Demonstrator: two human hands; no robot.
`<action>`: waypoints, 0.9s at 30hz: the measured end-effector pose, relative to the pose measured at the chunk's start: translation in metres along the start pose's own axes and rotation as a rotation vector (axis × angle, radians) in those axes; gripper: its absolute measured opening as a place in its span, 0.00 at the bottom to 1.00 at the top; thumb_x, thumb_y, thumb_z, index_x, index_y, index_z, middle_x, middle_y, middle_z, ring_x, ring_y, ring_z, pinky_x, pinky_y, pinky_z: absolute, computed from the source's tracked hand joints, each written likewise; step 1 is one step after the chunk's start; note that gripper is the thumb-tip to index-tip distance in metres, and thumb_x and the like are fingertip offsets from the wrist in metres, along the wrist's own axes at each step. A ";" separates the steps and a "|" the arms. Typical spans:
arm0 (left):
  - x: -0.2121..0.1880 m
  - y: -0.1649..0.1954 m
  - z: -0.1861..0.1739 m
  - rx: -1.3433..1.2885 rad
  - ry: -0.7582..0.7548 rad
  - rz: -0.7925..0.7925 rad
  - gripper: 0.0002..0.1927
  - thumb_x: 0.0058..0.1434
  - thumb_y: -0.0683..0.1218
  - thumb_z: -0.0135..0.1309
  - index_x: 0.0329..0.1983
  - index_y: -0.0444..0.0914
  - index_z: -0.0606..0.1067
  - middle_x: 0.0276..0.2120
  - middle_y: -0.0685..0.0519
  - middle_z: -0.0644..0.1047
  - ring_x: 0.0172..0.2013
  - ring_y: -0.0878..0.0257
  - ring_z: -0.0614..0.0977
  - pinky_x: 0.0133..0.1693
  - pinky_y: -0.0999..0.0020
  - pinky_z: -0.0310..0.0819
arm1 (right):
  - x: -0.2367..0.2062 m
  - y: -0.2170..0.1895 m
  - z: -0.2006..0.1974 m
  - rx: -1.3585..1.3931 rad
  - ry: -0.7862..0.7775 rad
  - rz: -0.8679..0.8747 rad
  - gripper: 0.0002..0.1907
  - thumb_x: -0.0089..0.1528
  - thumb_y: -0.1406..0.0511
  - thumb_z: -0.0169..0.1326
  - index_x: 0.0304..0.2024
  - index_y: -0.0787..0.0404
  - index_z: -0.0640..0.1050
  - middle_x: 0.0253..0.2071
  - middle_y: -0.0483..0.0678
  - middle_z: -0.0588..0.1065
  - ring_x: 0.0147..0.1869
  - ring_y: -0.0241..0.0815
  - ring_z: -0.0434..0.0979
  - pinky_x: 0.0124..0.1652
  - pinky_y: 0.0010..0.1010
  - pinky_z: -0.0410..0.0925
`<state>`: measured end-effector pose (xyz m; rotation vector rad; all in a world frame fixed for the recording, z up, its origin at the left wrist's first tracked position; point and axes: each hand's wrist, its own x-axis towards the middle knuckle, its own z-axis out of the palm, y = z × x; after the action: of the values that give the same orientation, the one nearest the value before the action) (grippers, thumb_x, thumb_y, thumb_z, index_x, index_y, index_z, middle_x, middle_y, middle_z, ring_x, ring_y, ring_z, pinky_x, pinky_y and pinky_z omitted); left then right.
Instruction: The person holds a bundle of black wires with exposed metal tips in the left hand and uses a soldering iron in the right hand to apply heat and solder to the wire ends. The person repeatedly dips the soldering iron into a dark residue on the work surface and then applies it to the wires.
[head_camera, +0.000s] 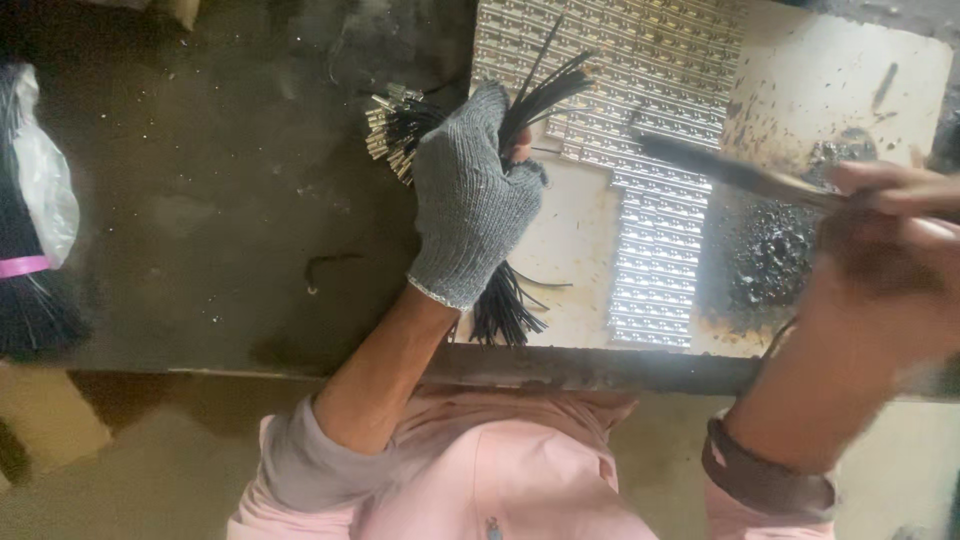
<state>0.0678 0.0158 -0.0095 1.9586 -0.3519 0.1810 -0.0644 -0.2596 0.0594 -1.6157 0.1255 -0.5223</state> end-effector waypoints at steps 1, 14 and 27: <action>-0.001 0.000 0.000 0.008 0.014 0.026 0.04 0.56 0.37 0.55 0.33 0.37 0.72 0.26 0.48 0.79 0.30 0.55 0.84 0.33 0.58 0.75 | -0.009 0.002 -0.016 0.006 0.042 -0.029 0.05 0.63 0.76 0.49 0.32 0.73 0.74 0.40 0.68 0.77 0.31 0.49 0.76 0.29 0.28 0.70; -0.042 0.004 -0.052 0.096 0.258 -0.146 0.08 0.74 0.44 0.53 0.44 0.34 0.78 0.22 0.54 0.72 0.20 0.68 0.70 0.25 0.71 0.61 | -0.103 -0.015 -0.147 -0.154 0.279 -0.096 0.08 0.65 0.74 0.52 0.29 0.70 0.72 0.36 0.67 0.74 0.43 0.64 0.83 0.33 0.38 0.74; -0.042 0.014 -0.026 -0.265 -0.061 -0.191 0.02 0.66 0.39 0.62 0.41 0.37 0.82 0.24 0.57 0.79 0.24 0.73 0.78 0.25 0.75 0.65 | -0.120 0.019 -0.161 -0.018 0.321 -0.100 0.09 0.67 0.73 0.49 0.30 0.70 0.69 0.35 0.63 0.71 0.46 0.65 0.81 0.32 0.35 0.69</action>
<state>0.0244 0.0411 0.0016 1.7249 -0.2147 -0.0476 -0.2311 -0.3640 0.0140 -1.5509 0.2905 -0.8582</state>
